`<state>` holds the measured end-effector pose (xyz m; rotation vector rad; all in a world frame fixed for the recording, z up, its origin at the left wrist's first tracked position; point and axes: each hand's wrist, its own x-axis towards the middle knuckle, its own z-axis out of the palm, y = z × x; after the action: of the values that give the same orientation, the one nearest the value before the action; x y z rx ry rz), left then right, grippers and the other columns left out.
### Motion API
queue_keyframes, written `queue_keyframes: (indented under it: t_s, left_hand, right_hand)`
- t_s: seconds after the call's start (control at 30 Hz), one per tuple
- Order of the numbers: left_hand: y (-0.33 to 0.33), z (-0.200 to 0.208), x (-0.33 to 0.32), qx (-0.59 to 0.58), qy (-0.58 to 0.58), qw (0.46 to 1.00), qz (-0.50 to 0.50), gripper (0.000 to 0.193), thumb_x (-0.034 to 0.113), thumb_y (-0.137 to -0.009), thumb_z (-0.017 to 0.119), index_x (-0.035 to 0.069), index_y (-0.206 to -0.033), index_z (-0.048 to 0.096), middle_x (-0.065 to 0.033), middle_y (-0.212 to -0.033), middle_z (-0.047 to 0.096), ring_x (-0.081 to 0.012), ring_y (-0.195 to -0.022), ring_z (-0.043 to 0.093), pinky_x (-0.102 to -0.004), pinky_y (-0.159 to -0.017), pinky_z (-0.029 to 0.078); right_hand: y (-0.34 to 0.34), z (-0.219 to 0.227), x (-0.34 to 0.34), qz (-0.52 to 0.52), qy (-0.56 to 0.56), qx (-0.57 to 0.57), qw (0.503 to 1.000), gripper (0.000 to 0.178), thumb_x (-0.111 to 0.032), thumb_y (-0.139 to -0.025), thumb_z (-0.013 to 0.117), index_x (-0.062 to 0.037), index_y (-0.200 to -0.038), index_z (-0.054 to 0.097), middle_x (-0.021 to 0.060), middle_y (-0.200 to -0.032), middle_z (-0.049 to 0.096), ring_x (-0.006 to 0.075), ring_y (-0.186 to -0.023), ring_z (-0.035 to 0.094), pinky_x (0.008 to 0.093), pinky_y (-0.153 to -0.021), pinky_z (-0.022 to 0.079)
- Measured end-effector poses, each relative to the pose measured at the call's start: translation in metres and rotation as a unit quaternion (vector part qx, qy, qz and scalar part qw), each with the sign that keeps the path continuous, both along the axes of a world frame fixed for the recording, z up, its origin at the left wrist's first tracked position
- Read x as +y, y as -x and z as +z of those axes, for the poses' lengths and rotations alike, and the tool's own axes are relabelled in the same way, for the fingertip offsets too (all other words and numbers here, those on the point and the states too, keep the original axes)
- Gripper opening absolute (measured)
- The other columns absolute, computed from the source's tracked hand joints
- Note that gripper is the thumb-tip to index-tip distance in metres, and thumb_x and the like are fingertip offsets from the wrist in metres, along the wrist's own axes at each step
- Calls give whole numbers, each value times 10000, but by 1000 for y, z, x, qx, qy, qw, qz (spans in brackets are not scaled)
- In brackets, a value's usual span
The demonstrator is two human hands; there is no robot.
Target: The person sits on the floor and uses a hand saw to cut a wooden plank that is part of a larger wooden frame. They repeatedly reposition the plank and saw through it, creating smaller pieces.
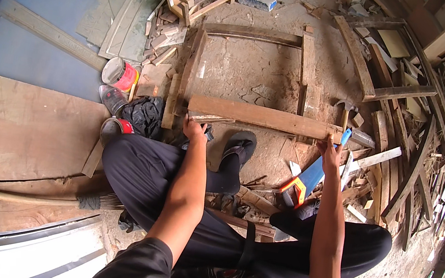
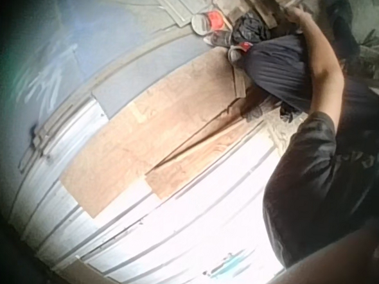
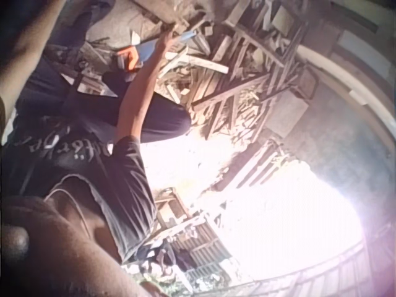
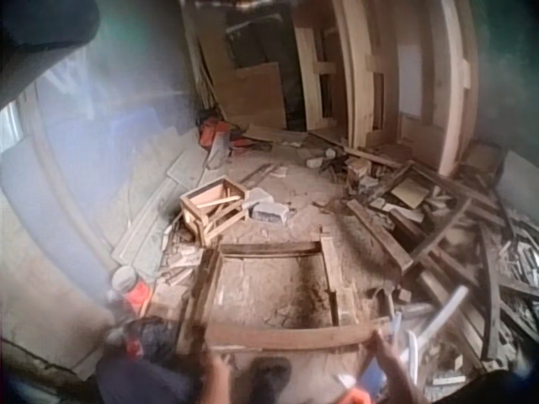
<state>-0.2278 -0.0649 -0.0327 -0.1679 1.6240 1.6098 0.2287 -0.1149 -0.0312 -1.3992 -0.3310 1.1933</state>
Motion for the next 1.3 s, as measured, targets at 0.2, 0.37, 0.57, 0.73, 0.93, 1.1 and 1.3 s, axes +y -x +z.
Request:
queue_keyframes:
  t_s: [0.2, 0.37, 0.57, 0.73, 0.93, 1.1, 1.3]
  left_hand:
    - [60, -47, 23, 129, -7, 992, -2, 357, 195, -1022, 477, 162, -1357, 597, -84, -1362, 603, -274, -1190, 583, -427, -986, 472]
    - [24, -49, 17, 267, 73, 956, -98, 321, 173, -1022, 472, 18, -1232, 658, -127, -1228, 672, -246, -1063, 615, -364, -941, 459]
    - [13, -27, 14, 163, 18, 986, -30, 623, 428, -1070, 381, -33, -1489, 353, -197, -1528, 410, -324, -1355, 459, -394, -1128, 351]
    - [2, -2, 14, 66, 21, 996, -58, 796, 528, -1037, 408, -30, -1557, 181, -201, -1609, 279, -332, -1451, 348, -417, -1187, 275]
    - [20, -1, 24, 28, -9, 985, -171, 844, 605, -1001, 440, 162, -1610, 58, -92, -1660, 180, -351, -1502, 233, -606, -1175, 235]
    - [-12, -2, 13, -53, 6, 991, -124, 822, 695, -995, 272, 168, -1608, 117, -91, -1670, 142, -356, -1510, 202, -678, -1149, 248]
    - [-34, 20, 30, -64, 8, 991, -121, 793, 671, -1008, 254, 175, -1611, 112, -58, -1681, 117, -333, -1530, 145, -684, -1161, 200]
  right_hand:
    - [16, -2, 12, 22, -40, 4, 999, 392, -279, -994, 650, -78, -1233, 412, 131, -933, 666, 251, -850, 703, 390, -792, 620]
    - [-11, -8, -2, 16, -22, -22, 999, 405, -270, -998, 646, -89, -1262, 398, 143, -955, 675, 267, -876, 715, 395, -807, 613]
    - [-4, -4, 2, 10, 8, 0, 1000, 492, -263, -995, 651, -119, -1353, 346, 159, -967, 691, 279, -879, 720, 399, -832, 605]
    - [-1, 0, 3, 8, -16, 46, 999, 504, -232, -992, 654, -118, -1372, 344, 148, -1049, 654, 277, -923, 704, 415, -856, 606]
    - [1, -2, 4, 16, -25, 62, 998, 538, -237, -1000, 640, -106, -1381, 284, 165, -1060, 622, 296, -925, 693, 450, -875, 604]
    - [-3, -6, 4, 32, -45, 45, 997, 535, -251, -1008, 627, -88, -1379, 278, 188, -1128, 601, 313, -967, 685, 469, -905, 594]
    - [4, 2, 4, 16, -39, 51, 998, 386, -215, -998, 644, -122, -1298, 419, 105, -1074, 612, 245, -924, 678, 417, -860, 614]
